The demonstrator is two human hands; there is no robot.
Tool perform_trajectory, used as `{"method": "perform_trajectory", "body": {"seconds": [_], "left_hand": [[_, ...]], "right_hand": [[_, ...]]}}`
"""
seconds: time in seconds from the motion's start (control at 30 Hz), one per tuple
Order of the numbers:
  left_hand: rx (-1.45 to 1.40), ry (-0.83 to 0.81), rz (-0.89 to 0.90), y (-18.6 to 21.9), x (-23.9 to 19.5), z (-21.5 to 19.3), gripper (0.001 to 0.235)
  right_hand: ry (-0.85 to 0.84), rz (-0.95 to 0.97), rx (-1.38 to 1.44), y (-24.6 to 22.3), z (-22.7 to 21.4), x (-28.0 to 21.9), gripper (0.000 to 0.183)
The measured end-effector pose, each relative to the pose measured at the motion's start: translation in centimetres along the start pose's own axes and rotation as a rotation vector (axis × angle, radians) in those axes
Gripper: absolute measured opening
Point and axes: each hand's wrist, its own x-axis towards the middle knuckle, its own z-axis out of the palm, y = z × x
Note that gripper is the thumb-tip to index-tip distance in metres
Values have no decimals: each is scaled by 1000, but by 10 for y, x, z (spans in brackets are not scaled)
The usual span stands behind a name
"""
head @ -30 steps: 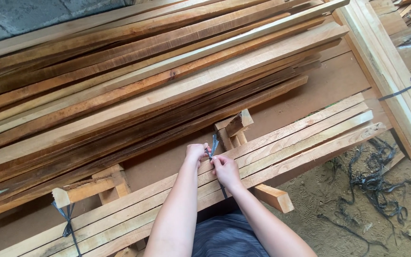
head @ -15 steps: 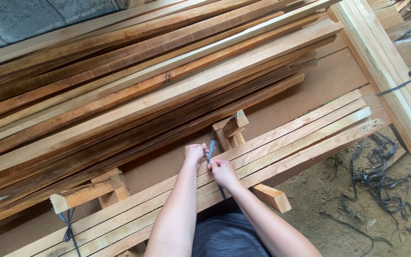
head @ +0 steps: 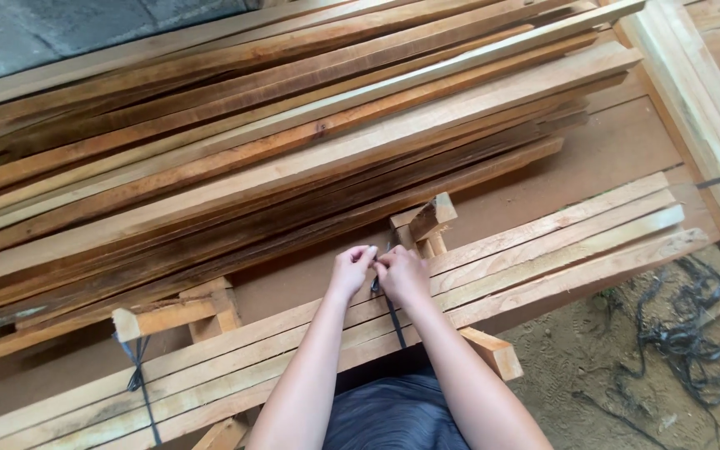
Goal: The person stacks thin wooden planks on a wooden rack and secures them into bundles using black straps. They repeatedly align the planks, wrap the straps around the stack, and tie them off before moving the completed bundle aside.
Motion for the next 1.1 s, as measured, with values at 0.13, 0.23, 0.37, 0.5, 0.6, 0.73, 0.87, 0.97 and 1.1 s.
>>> {"method": "perform_trajectory", "body": {"seconds": [0.13, 0.23, 0.37, 0.5, 0.6, 0.73, 0.87, 0.97, 1.1], "left_hand": [[259, -65, -171, -39, 16, -8, 21], [258, -153, -261, -31, 10, -10, 26], [268, -114, -274, -69, 33, 1, 23], [476, -126, -249, -87, 38, 0, 20], [557, -130, -225, -119, 62, 7, 18], [518, -132, -221, -71, 28, 2, 32], [899, 70, 187, -24, -51, -9, 33], [1104, 283, 586, -33, -101, -17, 44], [1226, 293, 718, -45, -142, -37, 61]], "right_hand": [[32, -4, 39, 10, 22, 16, 18], [10, 66, 134, 14, 36, 25, 23], [61, 137, 199, 12, 48, 31, 16], [180, 180, 164, -6, 46, 25, 13], [220, 169, 128, -8, 48, 27, 11], [230, 126, 67, 2, 64, 28, 8], [349, -59, -52, -12, 36, 10, 31], [403, -278, -121, -13, 22, -21, 59], [296, -392, -232, 2, 29, -58, 82]]}}
